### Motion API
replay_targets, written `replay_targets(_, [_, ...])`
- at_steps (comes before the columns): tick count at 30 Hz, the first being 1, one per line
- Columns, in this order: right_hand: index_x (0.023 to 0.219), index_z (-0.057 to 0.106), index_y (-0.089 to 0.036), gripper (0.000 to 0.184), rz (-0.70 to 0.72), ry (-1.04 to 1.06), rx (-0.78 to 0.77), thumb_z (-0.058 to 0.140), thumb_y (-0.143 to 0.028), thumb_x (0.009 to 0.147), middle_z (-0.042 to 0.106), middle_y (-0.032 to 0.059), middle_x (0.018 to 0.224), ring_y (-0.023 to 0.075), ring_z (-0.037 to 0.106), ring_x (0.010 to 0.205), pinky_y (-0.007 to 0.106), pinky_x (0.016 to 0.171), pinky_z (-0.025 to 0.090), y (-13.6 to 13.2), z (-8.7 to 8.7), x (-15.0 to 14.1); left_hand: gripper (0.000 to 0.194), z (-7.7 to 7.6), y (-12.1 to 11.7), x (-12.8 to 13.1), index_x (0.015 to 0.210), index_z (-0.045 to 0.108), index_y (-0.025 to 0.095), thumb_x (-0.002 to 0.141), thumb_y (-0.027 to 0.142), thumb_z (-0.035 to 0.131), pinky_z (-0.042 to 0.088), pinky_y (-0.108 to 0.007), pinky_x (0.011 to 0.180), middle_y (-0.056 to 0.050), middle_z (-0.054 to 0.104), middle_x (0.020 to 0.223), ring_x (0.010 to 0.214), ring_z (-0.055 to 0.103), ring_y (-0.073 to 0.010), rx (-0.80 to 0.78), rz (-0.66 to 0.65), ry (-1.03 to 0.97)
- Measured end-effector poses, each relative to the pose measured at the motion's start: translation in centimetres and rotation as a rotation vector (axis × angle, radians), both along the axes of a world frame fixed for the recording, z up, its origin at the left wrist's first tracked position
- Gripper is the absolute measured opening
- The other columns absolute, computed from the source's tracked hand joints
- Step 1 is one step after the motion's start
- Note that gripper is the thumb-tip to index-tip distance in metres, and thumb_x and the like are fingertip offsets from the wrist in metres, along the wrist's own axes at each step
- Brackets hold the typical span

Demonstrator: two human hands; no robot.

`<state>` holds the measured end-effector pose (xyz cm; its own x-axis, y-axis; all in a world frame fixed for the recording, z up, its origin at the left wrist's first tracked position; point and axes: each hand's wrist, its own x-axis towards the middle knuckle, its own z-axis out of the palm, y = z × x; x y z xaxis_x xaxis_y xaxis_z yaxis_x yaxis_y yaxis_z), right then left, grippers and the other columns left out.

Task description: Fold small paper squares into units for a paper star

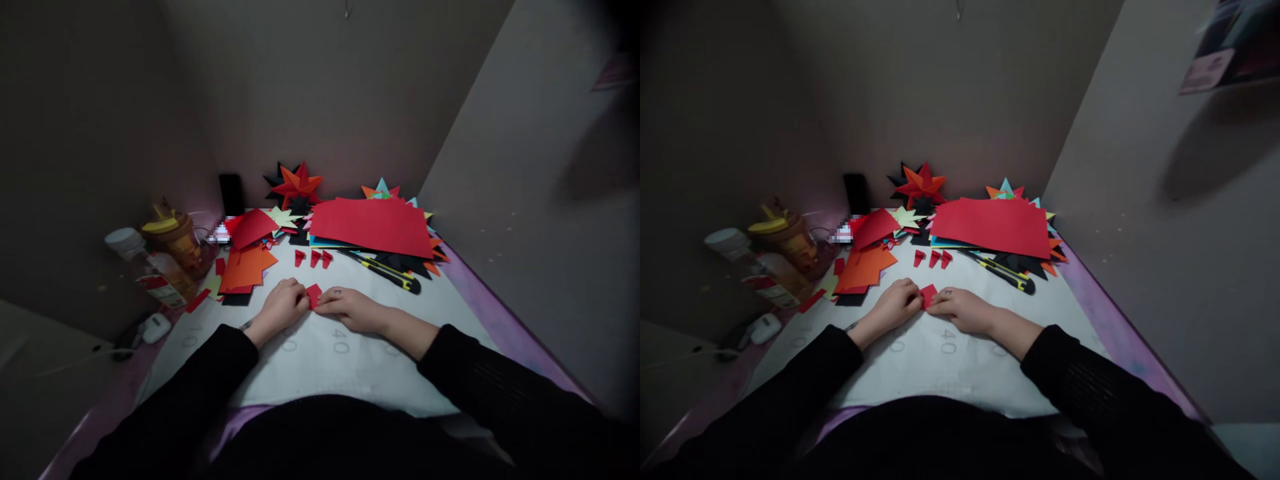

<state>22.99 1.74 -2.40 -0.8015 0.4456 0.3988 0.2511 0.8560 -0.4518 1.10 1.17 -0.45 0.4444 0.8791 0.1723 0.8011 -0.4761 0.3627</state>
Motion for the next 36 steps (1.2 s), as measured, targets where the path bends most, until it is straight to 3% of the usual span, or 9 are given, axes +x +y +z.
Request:
replay_targets(19, [0.109, 0.069, -0.020, 0.032, -0.027, -0.017, 0.031, 0.048, -0.009, 0.086, 0.068, 0.0097, 0.106, 0.0192, 0.060, 0.099, 0.036, 0.087, 0.052, -0.3, 0.5, -0.2, 0.020, 0.0, 0.0, 0.6, 0.076, 0.067, 0.017, 0.081, 0.021, 0.048, 0.042, -0.034, 0.081, -0.008, 0.062, 0.084, 0.084, 0.056, -0.0224, -0.018, 0.072, 0.050])
replay_targets(28, [0.115, 0.065, -0.018, 0.034, -0.013, -0.143, 0.108, 0.049, -0.009, 0.087, 0.067, 0.0107, 0.104, 0.0204, 0.057, 0.097, 0.037, 0.087, 0.047, -0.6, 1.2, -0.7, 0.019, 0.1, -0.3, 0.9, 0.076, 0.066, 0.017, 0.082, 0.021, 0.048, 0.041, -0.035, 0.080, -0.008, 0.060, 0.083, 0.083, 0.054, -0.0228, 0.016, 0.105, 0.108])
replay_targets(36, [0.114, 0.066, -0.019, 0.031, -0.030, -0.159, 0.122, 0.049, -0.012, 0.089, 0.066, 0.0123, 0.105, 0.0206, 0.057, 0.096, 0.037, 0.085, 0.047, -0.8, 1.3, -0.6, 0.013, 0.4, -1.1, -0.4, 0.091, 0.058, 0.016, 0.085, 0.025, 0.051, 0.042, -0.037, 0.078, -0.011, 0.056, 0.097, 0.091, 0.051, -0.0257, 0.039, 0.177, 0.108])
